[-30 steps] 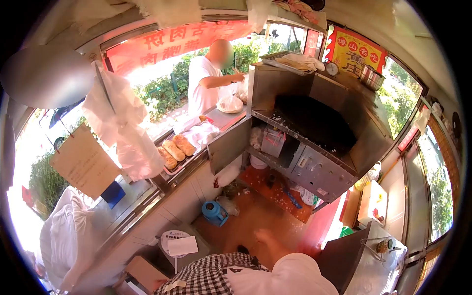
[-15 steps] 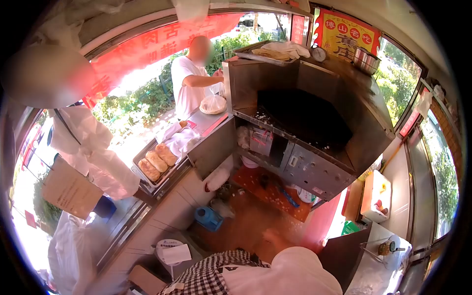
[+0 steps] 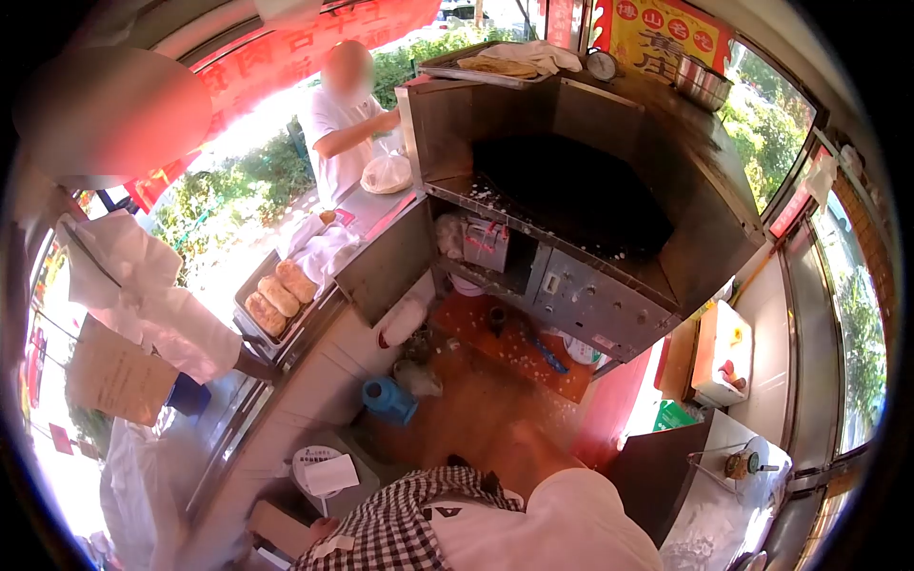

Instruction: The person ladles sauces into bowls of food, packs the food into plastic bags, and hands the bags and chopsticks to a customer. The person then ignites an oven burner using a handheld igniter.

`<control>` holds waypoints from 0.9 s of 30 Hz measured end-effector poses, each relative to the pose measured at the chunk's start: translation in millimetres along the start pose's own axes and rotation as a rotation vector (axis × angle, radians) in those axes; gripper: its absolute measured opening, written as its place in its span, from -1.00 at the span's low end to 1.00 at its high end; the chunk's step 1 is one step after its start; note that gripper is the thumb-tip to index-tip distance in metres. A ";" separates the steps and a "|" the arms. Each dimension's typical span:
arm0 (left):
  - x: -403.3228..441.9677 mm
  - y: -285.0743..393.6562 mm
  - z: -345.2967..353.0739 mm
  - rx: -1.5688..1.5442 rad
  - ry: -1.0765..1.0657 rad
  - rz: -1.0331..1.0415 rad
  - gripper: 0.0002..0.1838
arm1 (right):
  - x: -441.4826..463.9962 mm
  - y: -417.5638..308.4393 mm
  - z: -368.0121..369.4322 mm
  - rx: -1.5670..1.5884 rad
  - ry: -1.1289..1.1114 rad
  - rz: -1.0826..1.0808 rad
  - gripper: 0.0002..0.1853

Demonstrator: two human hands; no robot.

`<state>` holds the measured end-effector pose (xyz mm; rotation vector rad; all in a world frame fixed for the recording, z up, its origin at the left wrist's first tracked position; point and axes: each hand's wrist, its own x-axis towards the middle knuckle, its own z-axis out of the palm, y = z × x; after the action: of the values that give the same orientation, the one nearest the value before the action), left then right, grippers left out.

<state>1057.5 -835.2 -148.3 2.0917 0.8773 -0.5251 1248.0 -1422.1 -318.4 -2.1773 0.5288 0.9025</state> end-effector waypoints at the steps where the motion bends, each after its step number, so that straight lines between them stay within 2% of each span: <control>1: -5.2 5.7 -4.1 -0.047 0.000 -0.017 -0.69 | -3.4 2.4 -0.7 -0.010 0.006 0.001 -0.72; 3: -19.2 29.2 -12.7 -0.141 -0.004 -0.043 -0.67 | -11.6 6.9 0.4 -0.029 0.022 0.006 -0.74; 5: -5.0 5.4 -13.9 0.112 0.000 0.095 -0.61 | -20.8 8.1 7.9 -0.034 0.037 0.011 -0.76; 7: 13.7 -32.0 -13.8 0.140 0.023 0.049 -0.56 | -29.7 9.1 18.8 -0.049 0.047 0.019 -0.78; 9: 36.2 -62.8 -11.5 -0.058 0.061 -0.180 -0.57 | -37.7 12.3 32.7 -0.073 0.056 0.025 -0.79; 12: 48.3 -95.7 -29.7 -0.115 -0.196 -0.157 -0.58 | -51.2 17.3 48.9 -0.116 0.071 0.030 -0.81; 16: 15.9 -99.5 -34.0 -0.175 -0.121 -0.168 -0.65 | -70.3 31.6 72.9 -0.115 0.112 0.082 -0.83; 18: 5.9 -93.0 -36.9 -0.117 -0.067 -0.181 -0.73 | -82.5 37.0 84.7 0.067 0.145 0.165 -0.84; 20: 34.8 -146.0 -21.7 -0.333 -0.062 -0.197 -0.75 | -115.5 39.8 92.6 -0.221 0.154 -0.020 -0.84; 22: 76.4 -204.6 -11.8 -0.517 -0.234 -0.273 -0.75 | -145.6 35.4 93.8 -0.504 0.154 -0.236 -0.85; 23: 62.5 -200.6 -14.4 -0.471 -0.176 -0.247 -0.75 | -154.4 35.6 93.6 -0.640 0.154 -0.349 -0.85; 25: 58.5 -176.6 -20.3 -0.370 -0.069 -0.185 -0.75 | -160.7 32.6 84.5 -0.413 -0.068 -0.190 -0.86; 26: 60.6 -171.7 -23.9 -0.352 -0.071 -0.187 -0.74 | -160.2 35.8 75.6 -0.052 -0.281 0.094 -0.88; 27: 63.0 -165.7 -26.0 -0.331 -0.075 -0.188 -0.74 | -161.8 41.2 79.5 -0.107 -0.288 0.101 -0.90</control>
<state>980.0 -714.7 -255.8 1.6917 1.0463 -0.5135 1079.5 -1374.9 -258.5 -2.0796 0.4608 1.3008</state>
